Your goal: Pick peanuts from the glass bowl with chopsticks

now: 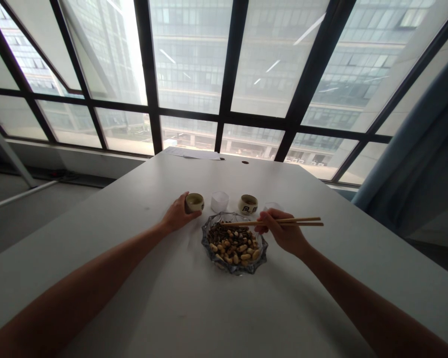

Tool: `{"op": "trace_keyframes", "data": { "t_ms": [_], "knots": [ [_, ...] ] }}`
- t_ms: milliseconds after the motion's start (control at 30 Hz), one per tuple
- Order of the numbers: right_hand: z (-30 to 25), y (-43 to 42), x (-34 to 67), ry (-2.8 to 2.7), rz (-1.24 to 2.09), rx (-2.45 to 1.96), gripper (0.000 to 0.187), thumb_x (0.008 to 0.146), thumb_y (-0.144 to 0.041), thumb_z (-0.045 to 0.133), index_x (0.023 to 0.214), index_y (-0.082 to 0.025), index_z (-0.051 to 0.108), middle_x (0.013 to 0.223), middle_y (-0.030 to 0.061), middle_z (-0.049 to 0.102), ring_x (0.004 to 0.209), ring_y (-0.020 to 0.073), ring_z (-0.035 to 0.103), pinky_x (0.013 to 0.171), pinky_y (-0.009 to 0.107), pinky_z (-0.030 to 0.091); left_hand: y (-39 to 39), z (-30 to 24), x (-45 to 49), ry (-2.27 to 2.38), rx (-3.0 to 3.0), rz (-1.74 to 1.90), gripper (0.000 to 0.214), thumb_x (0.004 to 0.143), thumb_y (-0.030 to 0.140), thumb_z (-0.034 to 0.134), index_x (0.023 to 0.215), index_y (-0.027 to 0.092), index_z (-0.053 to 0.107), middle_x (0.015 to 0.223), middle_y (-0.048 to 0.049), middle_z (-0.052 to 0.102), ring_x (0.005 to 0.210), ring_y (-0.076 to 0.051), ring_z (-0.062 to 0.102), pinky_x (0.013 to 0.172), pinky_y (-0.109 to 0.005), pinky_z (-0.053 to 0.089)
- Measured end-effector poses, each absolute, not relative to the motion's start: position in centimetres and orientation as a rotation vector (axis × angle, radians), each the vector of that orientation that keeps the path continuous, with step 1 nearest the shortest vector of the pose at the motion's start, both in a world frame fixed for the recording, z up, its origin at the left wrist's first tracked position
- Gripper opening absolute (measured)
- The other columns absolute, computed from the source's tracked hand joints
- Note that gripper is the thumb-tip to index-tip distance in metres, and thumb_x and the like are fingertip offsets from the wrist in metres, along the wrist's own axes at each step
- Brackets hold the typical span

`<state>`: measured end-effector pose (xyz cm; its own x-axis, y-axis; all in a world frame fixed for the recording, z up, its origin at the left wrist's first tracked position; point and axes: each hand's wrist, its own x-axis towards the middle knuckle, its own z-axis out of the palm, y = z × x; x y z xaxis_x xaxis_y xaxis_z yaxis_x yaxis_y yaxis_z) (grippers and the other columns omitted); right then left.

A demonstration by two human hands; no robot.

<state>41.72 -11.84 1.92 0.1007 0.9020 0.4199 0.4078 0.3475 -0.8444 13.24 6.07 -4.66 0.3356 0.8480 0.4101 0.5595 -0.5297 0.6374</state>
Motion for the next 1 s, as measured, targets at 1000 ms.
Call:
{"op": "trace_keyframes", "data": {
  "t_ms": [1000],
  "knots": [
    [-2.8, -8.9, 44.5, -0.848, 1.062, -1.051, 0.038, 0.064, -0.052, 0.085, 0.063, -0.018, 0.068, 0.048, 0.0012, 0.065, 0.043, 0.0126, 0.057, 0.039, 0.022, 0.044, 5.8, -4.9, 13.1, 0.797, 2.333, 1.332, 0.065, 0.067, 0.021, 0.069, 0.126, 0.020, 0.042, 0.136, -0.0150, 0.056, 0.122, -0.028, 0.058, 0.101, -0.044, 0.048]
  ]
}}
